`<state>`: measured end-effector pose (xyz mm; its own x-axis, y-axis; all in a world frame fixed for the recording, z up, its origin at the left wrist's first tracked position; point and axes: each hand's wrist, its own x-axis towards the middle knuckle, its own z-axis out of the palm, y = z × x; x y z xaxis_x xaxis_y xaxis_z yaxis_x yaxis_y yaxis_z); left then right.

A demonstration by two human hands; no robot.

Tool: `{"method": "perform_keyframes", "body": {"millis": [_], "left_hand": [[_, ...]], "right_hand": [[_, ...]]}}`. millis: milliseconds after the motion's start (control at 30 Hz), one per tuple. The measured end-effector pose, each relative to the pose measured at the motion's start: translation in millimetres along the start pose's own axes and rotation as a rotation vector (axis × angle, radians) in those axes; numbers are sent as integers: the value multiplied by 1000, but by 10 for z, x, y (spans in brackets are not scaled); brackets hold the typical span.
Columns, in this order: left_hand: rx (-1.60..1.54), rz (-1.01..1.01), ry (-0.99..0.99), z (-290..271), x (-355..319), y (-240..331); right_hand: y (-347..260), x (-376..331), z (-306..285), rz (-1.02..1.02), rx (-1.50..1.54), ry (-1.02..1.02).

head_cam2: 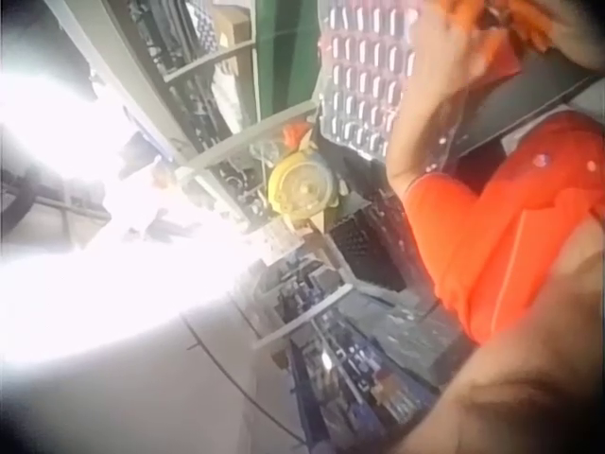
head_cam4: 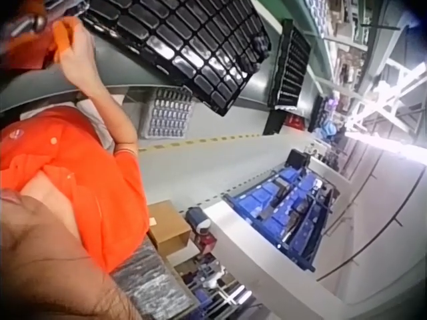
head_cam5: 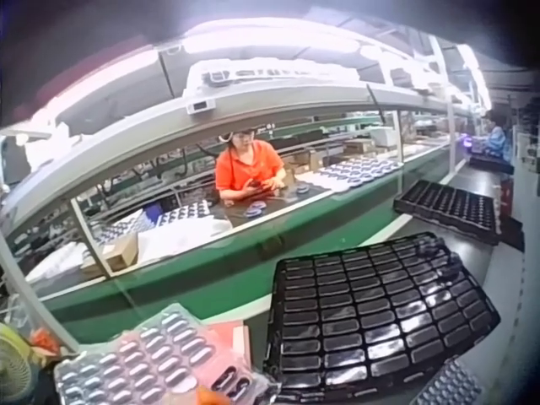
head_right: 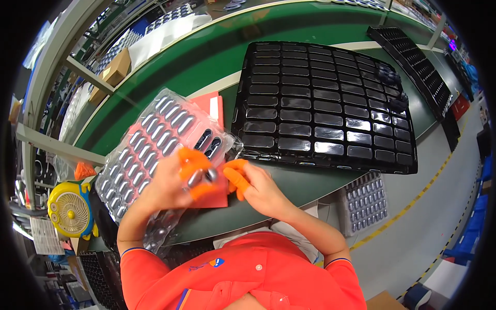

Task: The person assembles small electronic components by hand, placing white electronic components into black plastic housings on a production line.

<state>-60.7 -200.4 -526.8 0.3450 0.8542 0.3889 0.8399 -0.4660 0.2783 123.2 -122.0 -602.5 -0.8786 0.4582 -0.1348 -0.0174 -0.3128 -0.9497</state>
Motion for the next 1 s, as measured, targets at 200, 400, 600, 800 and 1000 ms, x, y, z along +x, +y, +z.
{"method": "perform_keyframes", "body": {"millis": [200, 400, 600, 800, 1000], "left_hand": [[186, -656, -49, -22, 64, -606], [88, -668, 39, 226, 335, -769], [167, -606, 105, 315, 309, -959], [142, -783, -49, 366, 377, -1050], [223, -712, 15, 172, 451, -893]], "right_hand": [[-131, -324, -220, -219, -175, 256], [-227, -666, -686, -287, -277, 457], [-557, -966, -1844, -461, -767, 998], [-829, -1186, -3514, -541, -1624, 1328], [-894, -947, -3449, -375, -1676, 926]]}}
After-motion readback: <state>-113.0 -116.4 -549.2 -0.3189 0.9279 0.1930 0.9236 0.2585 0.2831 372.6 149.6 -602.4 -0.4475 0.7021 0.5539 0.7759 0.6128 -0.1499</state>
